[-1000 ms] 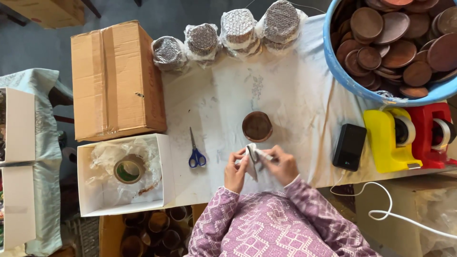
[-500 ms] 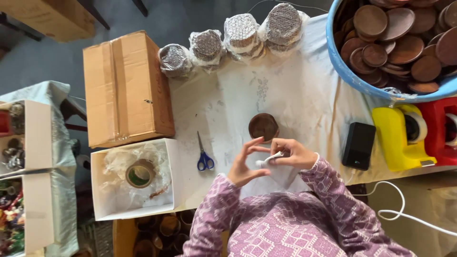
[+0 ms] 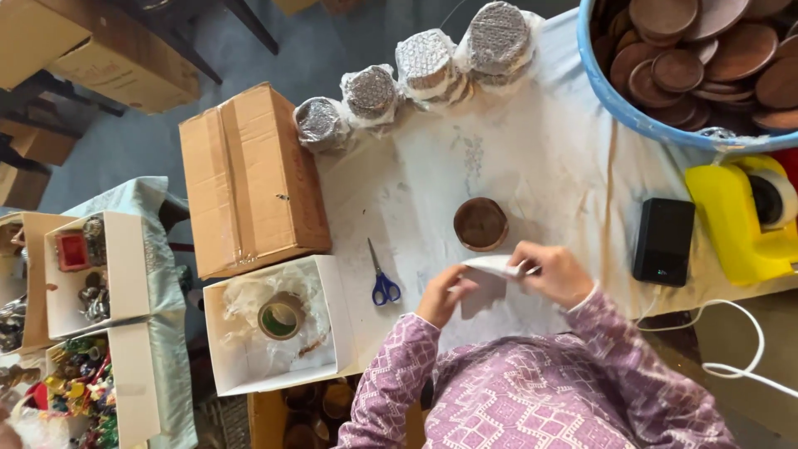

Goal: The recorder is wiping clay bowls with a cloth and organizing them on a workspace.

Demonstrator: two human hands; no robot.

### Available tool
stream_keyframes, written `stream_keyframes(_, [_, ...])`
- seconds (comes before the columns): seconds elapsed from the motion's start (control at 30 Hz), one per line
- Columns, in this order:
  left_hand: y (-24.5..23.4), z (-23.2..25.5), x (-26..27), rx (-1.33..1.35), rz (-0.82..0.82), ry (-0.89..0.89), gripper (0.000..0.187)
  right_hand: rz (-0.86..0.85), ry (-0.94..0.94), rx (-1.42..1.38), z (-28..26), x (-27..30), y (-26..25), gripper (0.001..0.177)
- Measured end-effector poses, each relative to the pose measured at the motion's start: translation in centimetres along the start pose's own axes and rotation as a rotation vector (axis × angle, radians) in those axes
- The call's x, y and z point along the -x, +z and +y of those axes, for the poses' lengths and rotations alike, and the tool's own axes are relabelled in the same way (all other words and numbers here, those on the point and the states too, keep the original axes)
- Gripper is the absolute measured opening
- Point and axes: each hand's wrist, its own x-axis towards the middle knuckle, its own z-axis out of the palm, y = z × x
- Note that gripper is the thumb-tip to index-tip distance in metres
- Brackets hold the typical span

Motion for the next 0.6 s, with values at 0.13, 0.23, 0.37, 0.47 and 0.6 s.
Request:
stream_keyframes(0.13, [0.7, 0.4, -1.3, 0.666, 0.183, -0.289, 0.055, -0.185, -0.263, -0.052, 0.1, 1.3, 4.5, 0.028])
stream_keyframes(0.23, [-0.2, 3.8, -2.1, 0.400, 0.289, -0.140, 0.048, -0.322, -0.198, 0.031, 0.1, 1.7, 5.5, 0.029])
stream_keyframes(0.37, [-0.6, 4.6, -2.3, 0.079, 0.443, -0.049, 0.044, -0.050, -0.061, -0.229, 1.3, 0.6, 3.9, 0.035])
stream_keyframes(0.47, [1.4, 4.7, -2.3, -0.210, 0.375, -0.017, 0.036, 0.028, -0.069, -0.509, 2.6, -1.1, 4.4, 0.054])
stream_keyframes(0.6, [3.1, 11.3, -2.3, -0.308, 0.027, 0.187, 0.059, -0.040, 0.132, -1.070, 12.7, -1.4, 7.6, 0.057])
